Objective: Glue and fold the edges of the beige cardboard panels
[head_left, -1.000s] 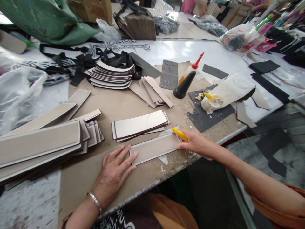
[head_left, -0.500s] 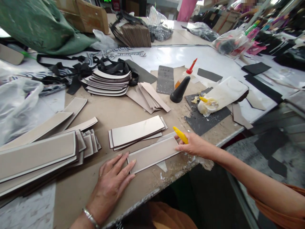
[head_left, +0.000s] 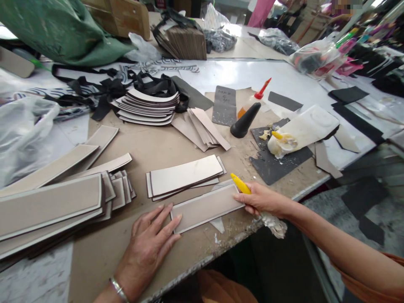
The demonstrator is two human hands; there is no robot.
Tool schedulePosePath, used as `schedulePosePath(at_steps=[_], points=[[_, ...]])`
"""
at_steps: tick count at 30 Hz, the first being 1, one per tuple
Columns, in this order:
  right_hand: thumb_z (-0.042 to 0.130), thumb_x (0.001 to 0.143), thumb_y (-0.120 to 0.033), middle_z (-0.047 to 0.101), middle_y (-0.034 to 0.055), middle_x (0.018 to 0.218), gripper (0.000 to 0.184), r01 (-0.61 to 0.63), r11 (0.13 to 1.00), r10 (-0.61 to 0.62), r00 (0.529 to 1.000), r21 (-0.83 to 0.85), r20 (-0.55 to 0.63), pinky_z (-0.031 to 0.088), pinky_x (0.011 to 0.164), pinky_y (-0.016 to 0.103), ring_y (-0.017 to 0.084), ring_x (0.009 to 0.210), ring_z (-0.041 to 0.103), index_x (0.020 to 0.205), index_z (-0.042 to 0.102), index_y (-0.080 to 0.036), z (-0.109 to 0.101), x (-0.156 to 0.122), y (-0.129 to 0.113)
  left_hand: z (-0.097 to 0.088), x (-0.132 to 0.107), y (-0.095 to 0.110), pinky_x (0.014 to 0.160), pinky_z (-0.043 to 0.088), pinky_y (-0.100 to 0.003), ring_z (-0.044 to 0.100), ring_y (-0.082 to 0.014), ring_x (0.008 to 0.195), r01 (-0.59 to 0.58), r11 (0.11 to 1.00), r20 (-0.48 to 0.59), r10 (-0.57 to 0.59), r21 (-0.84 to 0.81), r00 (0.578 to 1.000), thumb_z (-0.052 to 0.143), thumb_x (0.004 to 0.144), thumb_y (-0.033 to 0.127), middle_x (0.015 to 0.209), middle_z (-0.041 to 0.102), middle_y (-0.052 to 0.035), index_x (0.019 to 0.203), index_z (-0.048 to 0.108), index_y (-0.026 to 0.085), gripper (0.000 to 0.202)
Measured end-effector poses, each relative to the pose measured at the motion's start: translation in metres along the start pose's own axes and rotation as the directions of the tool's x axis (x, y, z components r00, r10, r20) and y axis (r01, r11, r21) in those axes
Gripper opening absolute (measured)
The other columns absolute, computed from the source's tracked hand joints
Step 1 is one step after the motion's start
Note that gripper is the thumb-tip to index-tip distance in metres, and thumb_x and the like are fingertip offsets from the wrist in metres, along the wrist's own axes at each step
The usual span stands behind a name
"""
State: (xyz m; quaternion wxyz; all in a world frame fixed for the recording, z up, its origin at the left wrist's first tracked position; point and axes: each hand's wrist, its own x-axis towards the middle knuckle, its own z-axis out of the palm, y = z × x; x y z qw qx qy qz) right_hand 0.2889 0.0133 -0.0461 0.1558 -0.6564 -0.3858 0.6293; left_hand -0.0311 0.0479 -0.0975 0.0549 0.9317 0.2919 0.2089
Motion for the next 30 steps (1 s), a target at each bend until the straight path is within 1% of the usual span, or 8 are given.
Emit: schedulePosePath(at_steps=[12, 17, 20, 23, 25, 27, 28, 30], points=[[0.064, 0.063, -0.063, 0.046, -0.0045, 0.04, 0.049, -0.074, 0.997, 0.072, 0.988, -0.01, -0.134, 0.025, 0.035, 0.02, 0.006, 0.033, 0.033, 0.06, 0.043, -0.019, 0.007, 0.001, 0.001, -0.006, 0.002, 0.007, 0.091, 0.039, -0.043, 0.046, -0.0262, 0.114, 0.141, 0.986, 0.087, -0.133, -0.088, 0.987, 0.054, 0.085, 0.031, 0.124, 0.056, -0.0098, 0.112, 0.06, 0.023, 0.029], [0.065, 0.06, -0.064, 0.045, -0.0049, 0.039, 0.05, -0.05, 0.998, 0.055, 0.984, 0.03, -0.168, 0.023, 0.036, 0.02, 0.006, 0.033, 0.032, 0.062, 0.044, -0.019, 0.017, -0.006, -0.001, -0.01, -0.003, 0.008, 0.094, 0.04, -0.046, 0.041, -0.0267, 0.12, 0.139, 0.981, 0.052, -0.133, -0.139, 0.99, 0.051, 0.086, 0.031, 0.131, 0.049, -0.0151, 0.122, 0.051, 0.019, 0.038], [0.066, 0.061, -0.062, 0.045, -0.0063, 0.04, 0.049, -0.014, 0.996, 0.031, 0.983, 0.091, -0.181, 0.023, 0.036, 0.019, 0.005, 0.034, 0.032, 0.066, 0.045, -0.018, 0.026, -0.013, -0.002, -0.014, 0.001, 0.023, 0.099, 0.036, -0.049, 0.034, -0.0277, 0.127, 0.144, 0.977, -0.023, -0.149, -0.159, 0.989, 0.053, 0.085, 0.022, 0.134, 0.043, -0.0192, 0.126, 0.046, 0.015, 0.042], [0.065, 0.063, -0.061, 0.045, -0.007, 0.041, 0.047, 0.025, 0.988, 0.007, 0.979, 0.152, -0.203, 0.024, 0.036, 0.018, 0.006, 0.035, 0.034, 0.069, 0.045, -0.018, 0.04, -0.019, 0.002, -0.02, 0.01, 0.054, 0.101, 0.036, -0.046, 0.037, -0.0271, 0.126, 0.028, 0.952, -0.055, -0.047, -0.305, 0.997, 0.056, 0.082, 0.017, 0.131, 0.048, -0.0192, 0.125, 0.047, 0.012, 0.044], [0.063, 0.065, -0.06, 0.046, -0.007, 0.041, 0.046, 0.063, 0.982, -0.022, 0.975, 0.176, -0.223, 0.024, 0.036, 0.018, 0.006, 0.034, 0.034, 0.069, 0.045, -0.018, 0.049, -0.023, 0.005, -0.02, 0.016, 0.079, 0.097, 0.042, -0.039, 0.05, -0.025, 0.116, -0.023, 0.848, 0.022, 0.041, -0.53, 0.999, 0.054, 0.083, 0.019, 0.12, 0.058, -0.0177, 0.122, 0.051, 0.012, 0.039], [0.062, 0.067, -0.059, 0.046, -0.0066, 0.04, 0.045, 0.107, 0.976, -0.055, 0.963, 0.188, -0.262, 0.025, 0.036, 0.018, 0.006, 0.034, 0.035, 0.068, 0.045, -0.018, 0.058, -0.028, 0.008, -0.016, 0.021, 0.101, 0.088, 0.047, -0.033, 0.061, -0.022, 0.098, 0.134, 0.634, 0.205, 0.039, -0.762, 0.978, 0.052, 0.085, 0.024, 0.105, 0.066, -0.0147, 0.116, 0.057, 0.014, 0.033], [0.062, 0.067, -0.059, 0.046, -0.0063, 0.04, 0.045, 0.123, 0.973, -0.064, 0.956, 0.195, -0.286, 0.025, 0.036, 0.019, 0.006, 0.034, 0.035, 0.067, 0.045, -0.018, 0.062, -0.03, 0.009, -0.012, 0.022, 0.11, 0.084, 0.049, -0.031, 0.063, -0.0209, 0.092, 0.281, 0.477, 0.314, -0.012, -0.833, 0.949, 0.052, 0.085, 0.028, 0.099, 0.068, -0.0131, 0.113, 0.06, 0.016, 0.031], [0.063, 0.066, -0.06, 0.045, -0.0061, 0.038, 0.045, 0.143, 0.965, -0.064, 0.942, 0.221, -0.329, 0.025, 0.037, 0.019, 0.007, 0.034, 0.035, 0.067, 0.045, -0.018, 0.07, -0.035, 0.009, -0.003, 0.026, 0.123, 0.082, 0.049, -0.031, 0.063, -0.021, 0.091, 0.52, 0.043, 0.509, -0.146, -0.853, 0.848, 0.059, 0.08, 0.036, 0.099, 0.068, -0.0111, 0.11, 0.062, 0.019, 0.035]])
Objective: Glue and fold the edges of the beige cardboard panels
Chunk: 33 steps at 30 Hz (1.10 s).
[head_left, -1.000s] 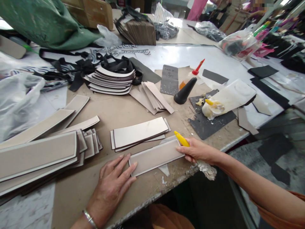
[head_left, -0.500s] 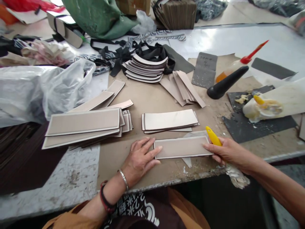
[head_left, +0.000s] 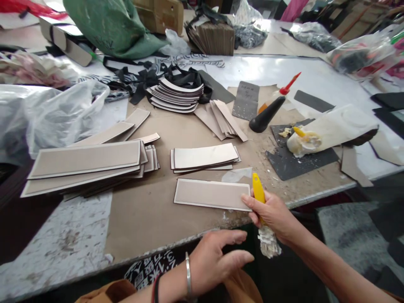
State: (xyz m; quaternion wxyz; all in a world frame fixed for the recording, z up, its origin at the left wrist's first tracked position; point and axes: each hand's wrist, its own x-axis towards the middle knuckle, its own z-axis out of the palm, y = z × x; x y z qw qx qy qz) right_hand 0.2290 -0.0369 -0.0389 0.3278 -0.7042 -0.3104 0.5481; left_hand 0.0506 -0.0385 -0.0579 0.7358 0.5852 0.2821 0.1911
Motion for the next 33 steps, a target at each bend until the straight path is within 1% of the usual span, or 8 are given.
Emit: schedulePosePath(at_steps=[2, 4, 8, 12, 16, 22, 27, 33], points=[[0.064, 0.065, -0.06, 0.045, -0.0061, 0.037, 0.046, -0.003, 0.999, 0.003, 1.0, 0.039, -0.017, 0.025, 0.037, 0.019, 0.007, 0.034, 0.035, 0.066, 0.045, -0.018, 0.005, -0.007, 0.0, 0.008, 0.007, -0.002, 0.092, 0.045, -0.034, 0.06, -0.023, 0.101, 0.082, 0.902, -0.073, -0.124, -0.424, 0.99, 0.069, 0.072, 0.04, 0.108, 0.065, -0.011, 0.113, 0.06, 0.019, 0.048], [0.065, 0.065, -0.06, 0.044, -0.0058, 0.037, 0.047, -0.001, 0.997, 0.002, 1.0, 0.077, -0.014, 0.025, 0.037, 0.019, 0.006, 0.034, 0.034, 0.064, 0.045, -0.018, 0.011, -0.013, 0.0, 0.013, 0.015, 0.001, 0.1, 0.037, -0.037, 0.056, -0.0243, 0.109, 0.009, 0.741, -0.121, -0.122, -0.671, 0.985, 0.072, 0.068, 0.041, 0.112, 0.063, -0.012, 0.112, 0.06, 0.015, 0.053], [0.064, 0.066, -0.061, 0.045, -0.0039, 0.038, 0.047, 0.042, 0.995, -0.043, 0.999, 0.094, 0.008, 0.029, 0.038, 0.02, 0.007, 0.035, 0.037, 0.059, 0.045, -0.018, 0.028, -0.021, 0.005, 0.014, 0.025, 0.019, 0.101, 0.037, -0.037, 0.057, -0.0246, 0.107, -0.186, 0.561, -0.316, -0.144, -0.806, 0.938, 0.064, 0.076, 0.042, 0.103, 0.067, -0.0118, 0.094, 0.066, 0.011, 0.036], [0.064, 0.065, -0.063, 0.042, -0.0036, 0.035, 0.048, 0.066, 0.989, -0.068, 0.998, 0.131, 0.011, 0.027, 0.036, 0.021, 0.008, 0.033, 0.035, 0.058, 0.044, -0.019, 0.046, -0.026, 0.009, 0.004, 0.025, 0.031, 0.093, 0.044, -0.035, 0.059, -0.0223, 0.105, -0.298, 0.418, -0.42, -0.238, -0.858, 0.876, 0.064, 0.077, 0.037, 0.107, 0.066, -0.0099, 0.105, 0.061, 0.016, 0.035], [0.067, 0.062, -0.063, 0.039, -0.0055, 0.034, 0.049, 0.052, 0.983, -0.036, 0.995, 0.178, -0.095, 0.022, 0.036, 0.019, 0.006, 0.032, 0.03, 0.061, 0.043, -0.019, 0.058, -0.032, 0.01, -0.014, 0.019, 0.035, 0.087, 0.046, -0.035, 0.063, -0.0209, 0.093, -0.421, 0.447, -0.542, -0.184, -0.789, 0.82, 0.058, 0.082, 0.037, 0.098, 0.068, -0.0119, 0.106, 0.058, 0.013, 0.034], [0.069, 0.058, -0.064, 0.039, -0.0066, 0.035, 0.053, -0.029, 0.981, 0.06, 0.985, 0.19, -0.16, 0.019, 0.036, 0.018, 0.006, 0.032, 0.03, 0.064, 0.041, -0.02, 0.06, -0.038, 0.015, -0.039, 0.011, 0.037, 0.091, 0.044, -0.035, 0.062, -0.0208, 0.096, -0.522, 0.446, -0.647, -0.192, -0.727, 0.738, 0.062, 0.08, 0.031, 0.097, 0.067, -0.0098, 0.098, 0.06, 0.012, 0.026], [0.066, 0.06, -0.066, 0.036, -0.0062, 0.034, 0.053, -0.043, 0.989, 0.063, 0.989, 0.141, -0.135, 0.019, 0.037, 0.02, 0.006, 0.033, 0.028, 0.058, 0.041, -0.02, 0.06, -0.037, 0.02, -0.054, 0.006, 0.036, 0.088, 0.045, -0.036, 0.064, -0.0198, 0.088, -0.554, 0.446, -0.675, -0.171, -0.703, 0.718, 0.065, 0.078, 0.028, 0.088, 0.068, -0.007, 0.097, 0.059, 0.014, 0.025], [0.067, 0.06, -0.064, 0.038, -0.0059, 0.034, 0.052, -0.034, 0.993, 0.046, 0.993, 0.109, -0.105, 0.019, 0.037, 0.02, 0.006, 0.033, 0.029, 0.062, 0.041, -0.02, 0.065, -0.035, 0.023, -0.059, 0.005, 0.031, 0.081, 0.047, -0.031, 0.064, -0.0174, 0.08, -0.544, 0.448, -0.69, -0.285, -0.71, 0.665, 0.067, 0.075, 0.026, 0.08, 0.066, -0.0044, 0.087, 0.06, 0.012, 0.02]])
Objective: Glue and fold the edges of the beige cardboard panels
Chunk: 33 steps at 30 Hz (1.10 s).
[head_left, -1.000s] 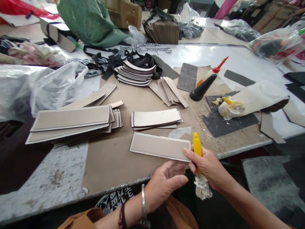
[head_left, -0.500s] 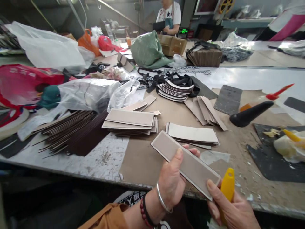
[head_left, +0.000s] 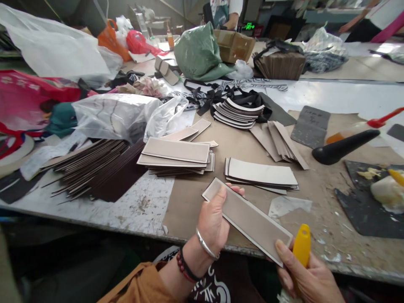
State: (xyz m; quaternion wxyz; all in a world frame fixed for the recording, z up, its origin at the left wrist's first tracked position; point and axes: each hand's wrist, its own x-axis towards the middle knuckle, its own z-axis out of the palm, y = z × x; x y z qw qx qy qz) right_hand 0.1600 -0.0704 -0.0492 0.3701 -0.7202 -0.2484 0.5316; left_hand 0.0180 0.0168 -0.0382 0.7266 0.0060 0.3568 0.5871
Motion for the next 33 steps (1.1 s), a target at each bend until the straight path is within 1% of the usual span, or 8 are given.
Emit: schedulePosePath(at_steps=[11, 17, 19, 22, 24, 27, 29, 33], points=[[0.059, 0.067, -0.065, 0.043, -0.006, 0.038, 0.049, 0.059, 0.981, -0.025, 0.983, -0.186, 0.183, 0.024, 0.037, 0.019, 0.007, 0.034, 0.033, 0.063, 0.042, -0.02, -0.007, 0.029, -0.021, -0.021, 0.012, 0.03, 0.09, 0.048, -0.034, 0.065, -0.0184, 0.089, 0.034, 0.985, -0.023, -0.03, 0.169, 0.999, 0.049, 0.088, 0.028, 0.093, 0.068, -0.011, 0.092, 0.06, 0.009, 0.022], [0.042, 0.077, -0.063, 0.049, -0.0035, 0.04, 0.044, 0.11, 0.87, -0.009, 0.978, -0.482, 0.207, 0.029, 0.037, 0.021, 0.01, 0.033, 0.04, 0.07, 0.048, -0.02, -0.025, 0.051, -0.038, -0.055, 0.002, 0.06, 0.103, 0.04, -0.036, 0.057, -0.0193, 0.109, -0.208, 0.865, -0.036, 0.251, 0.456, 0.967, 0.042, 0.091, 0.035, 0.115, 0.061, -0.0146, 0.103, 0.056, 0.01, 0.031], [0.039, 0.079, -0.059, 0.049, -0.0024, 0.042, 0.043, 0.202, 0.758, -0.162, 0.979, -0.621, 0.121, 0.034, 0.04, 0.024, 0.014, 0.038, 0.047, 0.072, 0.053, -0.02, -0.034, 0.054, -0.043, -0.07, -0.005, 0.062, 0.102, 0.04, -0.04, 0.057, -0.0211, 0.11, -0.327, 0.686, 0.051, 0.391, 0.649, 0.919, 0.048, 0.088, 0.035, 0.118, 0.06, -0.0123, 0.107, 0.056, 0.013, 0.03], [0.039, 0.082, -0.051, 0.056, 0.0012, 0.054, 0.036, 0.352, 0.519, -0.422, 0.898, -0.779, 0.124, 0.038, 0.051, 0.027, 0.018, 0.052, 0.055, 0.076, 0.057, -0.02, -0.044, 0.054, -0.047, -0.085, -0.011, 0.06, 0.099, 0.044, -0.039, 0.059, -0.02, 0.106, -0.493, 0.128, 0.385, 0.47, 0.86, 0.794, 0.053, 0.086, 0.028, 0.114, 0.062, -0.0081, 0.11, 0.058, 0.018, 0.027], [0.039, 0.085, -0.046, 0.059, 0.0027, 0.062, 0.032, 0.42, 0.384, -0.496, 0.845, -0.822, 0.201, 0.039, 0.055, 0.028, 0.019, 0.058, 0.057, 0.075, 0.057, -0.021, -0.045, 0.054, -0.045, -0.086, -0.011, 0.056, 0.099, 0.045, -0.036, 0.058, -0.0186, 0.108, -0.654, -0.224, 0.687, 0.339, 0.723, 0.643, 0.053, 0.085, 0.018, 0.114, 0.062, -0.0083, 0.111, 0.058, 0.018, 0.027], [0.04, 0.088, -0.039, 0.062, 0.004, 0.072, 0.025, 0.505, 0.24, -0.542, 0.778, -0.829, 0.317, 0.04, 0.06, 0.028, 0.02, 0.066, 0.059, 0.081, 0.055, -0.02, -0.038, 0.057, -0.036, -0.079, -0.006, 0.042, 0.1, 0.044, -0.035, 0.05, -0.0205, 0.118, -0.815, -0.403, 0.902, 0.074, 0.417, 0.425, 0.049, 0.083, 0.006, 0.118, 0.06, -0.0136, 0.111, 0.057, 0.011, 0.029], [0.045, 0.087, -0.035, 0.063, 0.0051, 0.078, 0.018, 0.532, 0.159, -0.538, 0.753, -0.831, 0.379, 0.04, 0.062, 0.029, 0.021, 0.071, 0.061, 0.087, 0.054, -0.019, -0.031, 0.061, -0.03, -0.075, -0.001, 0.03, 0.099, 0.044, -0.04, 0.044, -0.0249, 0.124, -0.824, -0.454, 0.911, -0.058, 0.34, 0.408, 0.049, 0.084, 0.008, 0.122, 0.056, -0.0175, 0.112, 0.056, 0.009, 0.029], [0.054, 0.084, -0.03, 0.063, 0.005, 0.076, 0.015, 0.456, 0.018, -0.447, 0.8, -0.89, 0.401, 0.036, 0.053, 0.028, 0.021, 0.064, 0.061, 0.091, 0.051, -0.018, -0.021, 0.065, -0.026, -0.074, 0.004, 0.012, 0.098, 0.041, -0.054, 0.036, -0.0339, 0.128, -0.766, -0.571, 0.836, -0.233, 0.296, 0.497, 0.057, 0.082, 0.025, 0.133, 0.045, -0.0211, 0.122, 0.05, 0.011, 0.043]])
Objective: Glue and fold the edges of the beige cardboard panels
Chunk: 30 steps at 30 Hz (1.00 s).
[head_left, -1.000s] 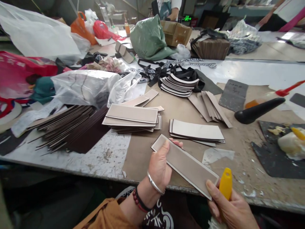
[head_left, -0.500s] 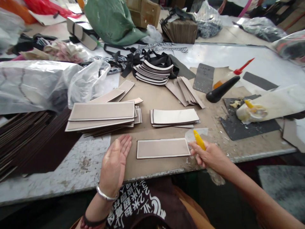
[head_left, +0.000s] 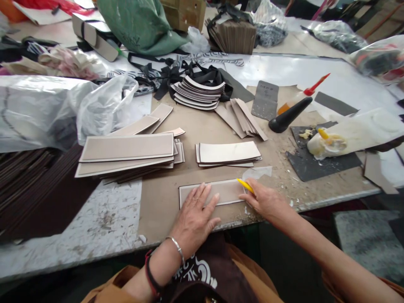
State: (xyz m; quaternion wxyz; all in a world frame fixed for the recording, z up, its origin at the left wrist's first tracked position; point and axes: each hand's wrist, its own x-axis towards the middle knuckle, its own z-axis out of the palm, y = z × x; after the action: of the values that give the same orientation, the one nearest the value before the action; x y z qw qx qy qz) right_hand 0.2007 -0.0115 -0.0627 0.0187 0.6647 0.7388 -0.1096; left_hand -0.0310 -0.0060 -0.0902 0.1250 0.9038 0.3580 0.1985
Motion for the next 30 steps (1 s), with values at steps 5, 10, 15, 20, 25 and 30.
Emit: schedulePosePath(at_steps=[5, 10, 15, 20, 25, 30], points=[[0.051, 0.085, -0.031, 0.063, 0.0041, 0.075, 0.013, 0.031, 0.999, -0.031, 0.999, 0.01, -0.012, 0.035, 0.053, 0.027, 0.022, 0.066, 0.062, 0.091, 0.051, -0.019, -0.009, 0.003, 0.006, -0.007, 0.001, 0.005, 0.098, 0.042, -0.052, 0.036, -0.0328, 0.128, 0.017, 0.999, 0.068, -0.02, 0.038, 0.997, 0.058, 0.081, 0.029, 0.135, 0.043, -0.0201, 0.124, 0.047, 0.012, 0.047], [0.036, 0.091, -0.039, 0.058, 0.0021, 0.065, 0.025, -0.021, 0.989, 0.054, 0.973, 0.146, -0.224, 0.036, 0.053, 0.027, 0.019, 0.059, 0.057, 0.078, 0.048, -0.022, -0.028, 0.013, 0.026, -0.023, 0.048, -0.01, 0.104, 0.038, -0.045, 0.036, -0.0272, 0.129, 0.033, 0.993, -0.077, -0.024, 0.113, 0.997, 0.052, 0.085, 0.022, 0.135, 0.043, -0.0202, 0.128, 0.041, 0.007, 0.046], [0.033, 0.091, -0.042, 0.053, -0.0007, 0.057, 0.029, -0.08, 0.966, 0.151, 0.947, 0.247, -0.283, 0.036, 0.051, 0.026, 0.017, 0.052, 0.053, 0.074, 0.046, -0.023, -0.039, 0.016, 0.042, -0.028, 0.109, -0.034, 0.105, 0.032, -0.051, 0.037, -0.035, 0.126, 0.208, 0.953, 0.029, -0.22, 0.219, 0.975, 0.065, 0.075, 0.019, 0.129, 0.05, -0.0217, 0.124, 0.046, 0.005, 0.054], [0.048, 0.088, -0.031, 0.064, 0.0072, 0.091, 0.018, 0.121, 0.967, -0.104, 0.991, 0.223, -0.087, 0.046, 0.071, 0.03, 0.021, 0.083, 0.062, 0.098, 0.056, -0.018, -0.027, 0.006, 0.026, -0.035, 0.125, -0.038, 0.098, 0.039, -0.044, 0.047, -0.0306, 0.117, 0.287, 0.936, 0.14, -0.318, 0.201, 0.938, 0.066, 0.073, 0.017, 0.122, 0.055, -0.0161, 0.127, 0.044, 0.008, 0.059], [0.072, 0.071, -0.03, 0.058, 0.0172, 0.116, 0.07, 0.213, 0.965, -0.239, 0.953, 0.15, 0.183, 0.047, 0.085, 0.038, 0.029, 0.105, 0.055, 0.131, 0.04, -0.01, -0.024, 0.008, -0.004, -0.041, 0.128, -0.039, 0.093, 0.04, -0.046, 0.046, -0.0323, 0.112, 0.272, 0.944, 0.16, -0.303, 0.187, 0.939, 0.07, 0.07, 0.02, 0.119, 0.057, -0.0131, 0.129, 0.043, 0.01, 0.066], [0.07, 0.073, -0.034, 0.057, 0.0182, 0.118, 0.067, 0.216, 0.964, -0.245, 0.947, 0.152, 0.209, 0.046, 0.085, 0.038, 0.029, 0.106, 0.055, 0.128, 0.042, -0.01, -0.027, 0.016, -0.005, -0.047, 0.119, -0.04, 0.095, 0.04, -0.043, 0.049, -0.0273, 0.107, 0.226, 0.971, -0.063, -0.221, 0.074, 0.973, 0.072, 0.067, 0.021, 0.114, 0.058, -0.0115, 0.125, 0.045, 0.012, 0.064]])
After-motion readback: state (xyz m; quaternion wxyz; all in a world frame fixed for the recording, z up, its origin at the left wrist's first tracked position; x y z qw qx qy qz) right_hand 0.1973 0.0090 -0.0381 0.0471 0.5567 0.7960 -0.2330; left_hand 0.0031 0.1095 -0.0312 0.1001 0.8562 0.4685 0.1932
